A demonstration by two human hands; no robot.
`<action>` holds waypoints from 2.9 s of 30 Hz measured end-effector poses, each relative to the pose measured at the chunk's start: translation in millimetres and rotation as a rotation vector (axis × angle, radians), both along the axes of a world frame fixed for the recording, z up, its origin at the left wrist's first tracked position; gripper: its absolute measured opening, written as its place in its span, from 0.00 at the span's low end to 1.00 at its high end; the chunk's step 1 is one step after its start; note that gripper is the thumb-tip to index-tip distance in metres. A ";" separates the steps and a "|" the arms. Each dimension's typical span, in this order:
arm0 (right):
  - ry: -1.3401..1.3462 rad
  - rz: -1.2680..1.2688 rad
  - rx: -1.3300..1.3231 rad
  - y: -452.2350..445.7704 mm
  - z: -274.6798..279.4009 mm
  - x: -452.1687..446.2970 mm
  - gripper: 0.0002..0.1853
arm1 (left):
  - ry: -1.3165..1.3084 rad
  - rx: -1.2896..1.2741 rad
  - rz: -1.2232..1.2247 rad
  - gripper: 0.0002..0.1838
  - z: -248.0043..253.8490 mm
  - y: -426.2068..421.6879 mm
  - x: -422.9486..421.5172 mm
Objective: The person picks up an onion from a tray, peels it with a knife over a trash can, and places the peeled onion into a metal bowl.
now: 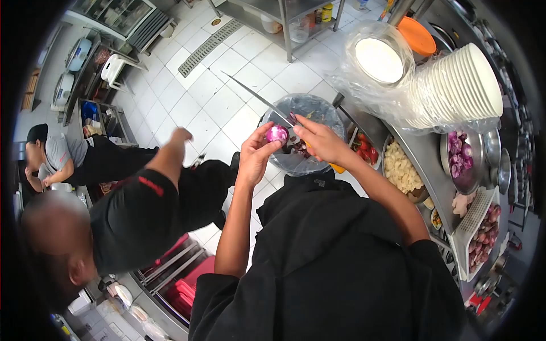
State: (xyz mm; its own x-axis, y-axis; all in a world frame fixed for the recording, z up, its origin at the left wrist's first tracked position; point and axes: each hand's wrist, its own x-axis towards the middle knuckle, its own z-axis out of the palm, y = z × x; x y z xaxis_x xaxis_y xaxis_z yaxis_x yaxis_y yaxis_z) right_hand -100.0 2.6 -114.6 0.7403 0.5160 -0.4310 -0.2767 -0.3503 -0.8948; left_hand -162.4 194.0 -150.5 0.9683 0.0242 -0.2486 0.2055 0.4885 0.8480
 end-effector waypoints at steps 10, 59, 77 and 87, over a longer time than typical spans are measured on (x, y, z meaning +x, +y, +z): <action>0.101 -0.070 0.030 -9.4 -4.7 -7.2 0.38 | 0.044 0.116 -0.001 0.22 -5.3 -8.8 7.9; 0.197 -0.029 0.078 3.9 -3.9 -11.7 0.32 | 0.000 -0.033 0.198 0.23 -12.8 -15.7 -14.4; -0.317 0.178 -0.067 0.8 14.1 -33.8 0.36 | -0.107 0.136 0.232 0.24 -10.3 -16.7 -11.3; -0.422 0.151 -0.116 6.8 16.6 -37.0 0.33 | -0.122 0.171 0.266 0.22 -9.1 -21.2 -10.0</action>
State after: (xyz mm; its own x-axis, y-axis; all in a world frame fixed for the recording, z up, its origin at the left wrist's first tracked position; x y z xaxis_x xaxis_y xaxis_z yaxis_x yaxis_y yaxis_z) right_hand -137.1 9.4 -98.0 0.7836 0.5977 -0.1696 0.1649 -0.4633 -0.8707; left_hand -172.3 172.8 -159.6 0.9448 0.3114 -0.1020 -0.0179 0.3600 0.9328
